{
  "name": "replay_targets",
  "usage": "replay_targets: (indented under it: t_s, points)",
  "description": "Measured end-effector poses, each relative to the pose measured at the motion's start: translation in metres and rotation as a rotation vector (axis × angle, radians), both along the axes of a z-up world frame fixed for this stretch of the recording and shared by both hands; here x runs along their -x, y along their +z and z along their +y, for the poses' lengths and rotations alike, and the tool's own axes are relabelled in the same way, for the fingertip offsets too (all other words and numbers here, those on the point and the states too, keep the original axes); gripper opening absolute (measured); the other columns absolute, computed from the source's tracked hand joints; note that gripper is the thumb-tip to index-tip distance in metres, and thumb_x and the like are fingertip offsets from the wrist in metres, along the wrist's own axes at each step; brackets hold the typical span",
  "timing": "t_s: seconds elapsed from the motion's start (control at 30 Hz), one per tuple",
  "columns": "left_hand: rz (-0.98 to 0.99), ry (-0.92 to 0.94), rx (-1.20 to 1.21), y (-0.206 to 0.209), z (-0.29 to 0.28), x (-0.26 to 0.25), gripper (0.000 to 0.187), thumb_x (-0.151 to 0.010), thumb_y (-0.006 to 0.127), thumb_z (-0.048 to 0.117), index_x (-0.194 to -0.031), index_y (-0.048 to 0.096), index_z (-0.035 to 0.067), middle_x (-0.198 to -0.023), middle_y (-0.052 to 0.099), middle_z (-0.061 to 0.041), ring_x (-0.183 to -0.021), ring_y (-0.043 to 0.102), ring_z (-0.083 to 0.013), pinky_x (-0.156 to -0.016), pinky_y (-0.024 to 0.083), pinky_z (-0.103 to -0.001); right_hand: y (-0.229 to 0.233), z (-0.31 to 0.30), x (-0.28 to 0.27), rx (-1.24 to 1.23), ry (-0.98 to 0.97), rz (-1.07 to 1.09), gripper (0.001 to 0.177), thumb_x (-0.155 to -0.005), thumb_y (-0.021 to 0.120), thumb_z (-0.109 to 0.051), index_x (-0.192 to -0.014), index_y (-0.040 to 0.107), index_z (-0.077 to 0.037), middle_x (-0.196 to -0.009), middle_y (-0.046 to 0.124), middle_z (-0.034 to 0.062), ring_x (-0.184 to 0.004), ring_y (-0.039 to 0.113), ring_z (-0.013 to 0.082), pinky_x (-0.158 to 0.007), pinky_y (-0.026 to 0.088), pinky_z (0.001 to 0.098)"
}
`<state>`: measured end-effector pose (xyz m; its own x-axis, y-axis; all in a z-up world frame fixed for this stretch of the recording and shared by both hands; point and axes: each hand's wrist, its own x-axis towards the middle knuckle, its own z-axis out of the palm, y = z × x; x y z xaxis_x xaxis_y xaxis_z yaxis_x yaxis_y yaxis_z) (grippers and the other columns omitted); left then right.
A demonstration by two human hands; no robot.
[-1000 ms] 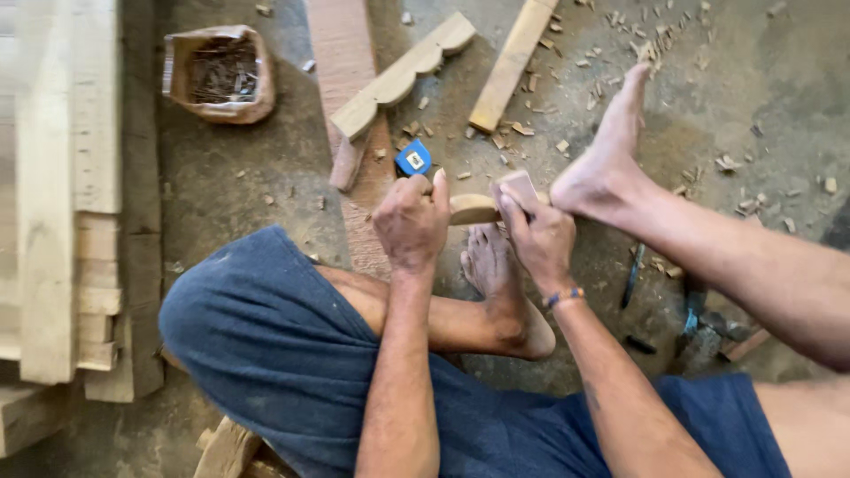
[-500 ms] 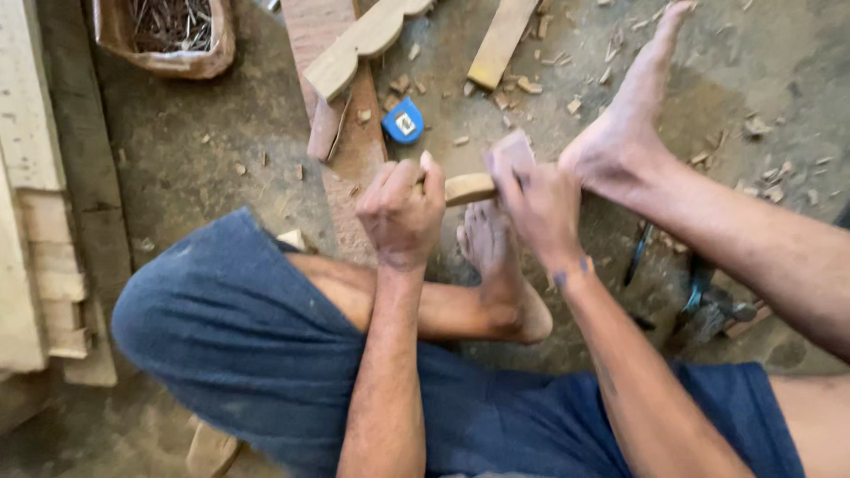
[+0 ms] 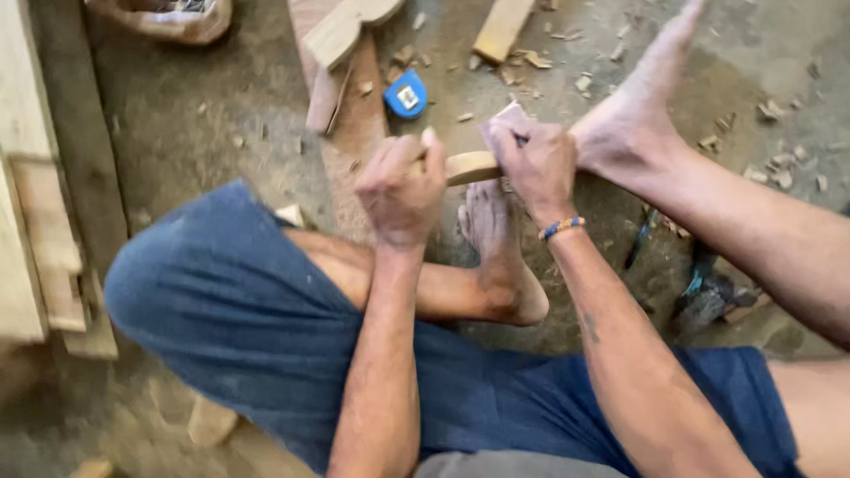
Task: The person sands shaped pieces of wood with sandpaper, turning them by hand to rub along the edges and curved surfaces.
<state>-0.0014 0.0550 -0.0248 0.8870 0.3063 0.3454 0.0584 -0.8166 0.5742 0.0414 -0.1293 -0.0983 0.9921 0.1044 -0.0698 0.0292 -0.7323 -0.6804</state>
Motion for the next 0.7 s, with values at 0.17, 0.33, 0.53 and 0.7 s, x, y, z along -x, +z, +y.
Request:
replay_targets:
  t_s: [0.17,0.33,0.53,0.7]
  points:
    - [0.055,0.113,0.038,-0.002,0.007,-0.014,0.027,-0.087,0.075,0.014,-0.065,0.06,0.011,-0.064,0.061,-0.013,-0.059,0.062,-0.0308,-0.058,0.048,-0.045,0.024,0.006,0.02,-0.3,0.029,-0.423,0.043,-0.113,0.054,-0.036,-0.105,0.072,0.002,-0.094,0.069,0.0224,-0.085,0.07,0.0337,-0.076,0.052,0.0448]
    - [0.024,0.096,0.048,-0.012,0.011,-0.013,0.028,-0.092,0.075,0.013,-0.07,0.06,0.006,-0.072,0.062,-0.015,-0.067,0.061,-0.0373,-0.063,0.047,-0.048,0.02,0.002,0.033,-0.172,0.029,-0.24,0.037,-0.108,0.059,-0.033,-0.097,0.074,-0.001,-0.079,0.065,0.0222,-0.068,0.066,0.0329,-0.065,0.051,0.0454]
    - [0.051,0.135,0.084,-0.02,0.013,-0.006,0.029,-0.09,0.077,0.014,-0.069,0.061,0.005,-0.071,0.063,-0.016,-0.068,0.063,-0.0368,-0.064,0.048,-0.048,-0.012,0.006,-0.002,-0.081,-0.058,0.074,0.044,-0.103,0.063,-0.038,-0.077,0.071,-0.003,-0.064,0.062,0.0208,-0.05,0.061,0.0279,-0.053,0.046,0.0446]
    - [-0.026,0.128,0.058,-0.015,0.012,-0.02,0.025,-0.089,0.076,0.015,-0.07,0.063,0.007,-0.072,0.065,-0.015,-0.069,0.064,-0.0353,-0.065,0.05,-0.047,-0.003,0.002,0.007,-0.17,0.029,-0.317,0.041,-0.107,0.063,-0.04,-0.097,0.078,-0.004,-0.075,0.064,0.0229,-0.064,0.066,0.0266,-0.062,0.052,0.0402]
